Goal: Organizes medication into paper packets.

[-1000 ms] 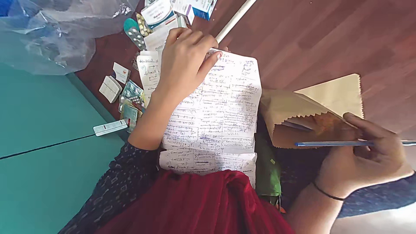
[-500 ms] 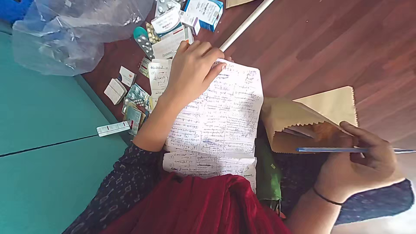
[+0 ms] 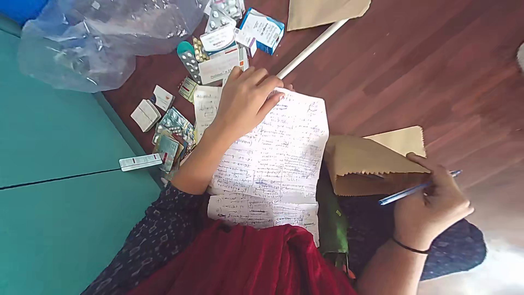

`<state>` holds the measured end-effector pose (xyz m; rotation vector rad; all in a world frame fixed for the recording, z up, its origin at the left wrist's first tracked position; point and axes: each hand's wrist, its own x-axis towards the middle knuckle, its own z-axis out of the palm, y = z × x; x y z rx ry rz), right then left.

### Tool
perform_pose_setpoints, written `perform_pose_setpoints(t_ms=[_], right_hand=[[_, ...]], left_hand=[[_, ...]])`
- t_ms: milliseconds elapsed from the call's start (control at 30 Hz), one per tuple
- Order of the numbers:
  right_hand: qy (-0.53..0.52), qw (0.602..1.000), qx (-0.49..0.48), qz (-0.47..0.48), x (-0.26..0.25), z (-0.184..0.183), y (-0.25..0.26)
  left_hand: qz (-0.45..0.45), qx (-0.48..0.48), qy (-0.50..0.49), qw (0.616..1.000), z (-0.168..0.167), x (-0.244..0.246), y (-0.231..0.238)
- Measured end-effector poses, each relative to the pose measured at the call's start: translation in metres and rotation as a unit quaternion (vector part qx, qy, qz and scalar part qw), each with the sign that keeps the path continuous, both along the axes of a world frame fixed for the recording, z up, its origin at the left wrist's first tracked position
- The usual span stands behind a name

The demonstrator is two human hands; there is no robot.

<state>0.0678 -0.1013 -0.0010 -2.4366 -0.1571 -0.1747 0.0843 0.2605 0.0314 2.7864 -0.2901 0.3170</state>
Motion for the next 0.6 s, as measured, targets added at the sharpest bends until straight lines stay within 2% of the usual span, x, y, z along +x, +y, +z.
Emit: perform_pose_setpoints(t_ms=[100, 200, 267, 333, 400, 433, 500, 600], right_hand=[[-0.033, 0.999, -0.01, 0.012, 0.033, 0.022, 0.008], [-0.044, 0.999, -0.022, 0.017, 0.076, 0.039, 0.026], [-0.034, 0.999, -0.029, 0.019, 0.105, 0.039, 0.042], [-0.024, 0.999, -0.032, 0.021, 0.128, 0.028, 0.057], [-0.01, 0.999, -0.04, 0.019, 0.14, 0.005, 0.071], [0.007, 0.998, -0.051, 0.019, 0.139, -0.006, 0.074], [0.053, 0.994, -0.094, 0.029, 0.131, -0.016, 0.079], [0.175, 0.97, -0.16, 0.054, 0.112, -0.004, 0.08]], left_hand=[[0.078, 0.002, -0.048, 0.996, 0.0, -0.015, 0.005], [0.265, -0.028, -0.064, 0.962, 0.008, -0.048, 0.01], [0.387, -0.126, 0.009, 0.914, 0.016, -0.074, 0.014], [0.456, -0.272, 0.09, 0.843, 0.021, -0.097, 0.019], [0.464, -0.384, 0.125, 0.789, 0.016, -0.114, 0.027], [0.452, -0.419, 0.135, 0.776, 0.013, -0.12, 0.03], [0.413, -0.476, 0.148, 0.762, 0.012, -0.125, 0.034], [0.376, -0.511, 0.121, 0.764, 0.014, -0.124, 0.034]])
